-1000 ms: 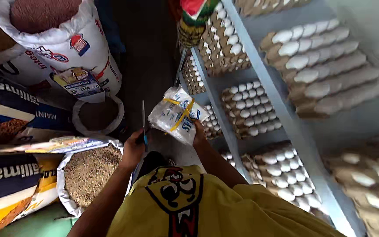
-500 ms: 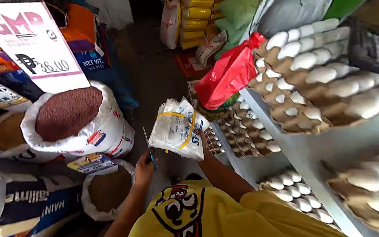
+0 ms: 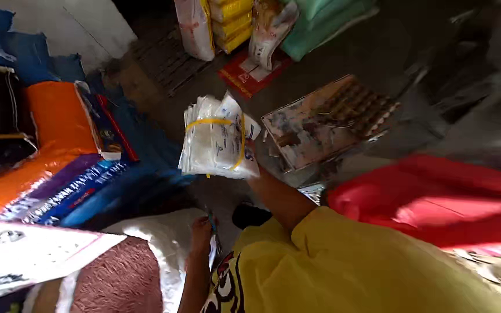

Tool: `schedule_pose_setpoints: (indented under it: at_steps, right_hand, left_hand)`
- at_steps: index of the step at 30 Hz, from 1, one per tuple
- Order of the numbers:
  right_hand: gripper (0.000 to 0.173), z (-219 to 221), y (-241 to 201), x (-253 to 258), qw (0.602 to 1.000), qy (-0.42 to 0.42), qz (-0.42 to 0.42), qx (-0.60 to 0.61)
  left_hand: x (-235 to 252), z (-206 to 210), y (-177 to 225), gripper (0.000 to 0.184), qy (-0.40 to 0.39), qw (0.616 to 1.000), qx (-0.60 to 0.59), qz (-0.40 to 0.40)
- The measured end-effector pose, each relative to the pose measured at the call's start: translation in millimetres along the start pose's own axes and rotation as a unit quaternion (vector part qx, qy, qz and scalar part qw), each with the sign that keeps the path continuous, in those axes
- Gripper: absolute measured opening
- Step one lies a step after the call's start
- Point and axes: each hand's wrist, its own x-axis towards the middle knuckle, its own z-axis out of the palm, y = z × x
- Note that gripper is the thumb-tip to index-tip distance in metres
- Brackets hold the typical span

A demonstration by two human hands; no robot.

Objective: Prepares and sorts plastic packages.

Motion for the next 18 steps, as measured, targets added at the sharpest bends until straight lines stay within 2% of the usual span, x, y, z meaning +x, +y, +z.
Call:
schedule_pose_setpoints:
  at_steps: [1,3,6,9,11,15,18]
  right_hand:
    - [0.033,6.9,8.0,22.5,0.998,-0.021,-0.008,0.057]
    - [0.037,17.6,11.4,60.6,0.996,-0.037,-0.021,0.076]
    - [0.037,21.4,8.2,117.4,0.997,-0.026,-0.052,0.046]
    - [0.033,25.5,-11.3,166.6,0.999,0.038,-0.009,-0.017]
    - [0.033,23.6,-23.8,197.6,0.998,0.056,-0.013,-0.034]
    - [0.035,0.1,-26.9,264.3,0.988,0.049,-0.145,0.010]
    - [0.026,-6.5,-47.8,301.8,0.976,0.114,-0.184,0.033]
  left_hand:
    - [20.8,-6.5,14.7,0.036,0.002,1.000,0.001,-0.017]
    - [62.9,-15.4,40.3,0.035,0.002,0.999,-0.021,-0.039]
    - [121.2,-19.2,83.3,0.034,0.011,0.997,-0.062,-0.045]
    - [186.9,-20.3,125.7,0.028,0.025,0.997,-0.052,-0.044]
    - [230.4,-22.3,155.0,0.026,-0.021,1.000,-0.002,-0.020]
    - [301.9,-11.0,239.6,0.030,-0.121,0.985,0.122,0.023]
    - [356.2,19.9,302.7,0.030,-0.189,0.962,0.193,0.030]
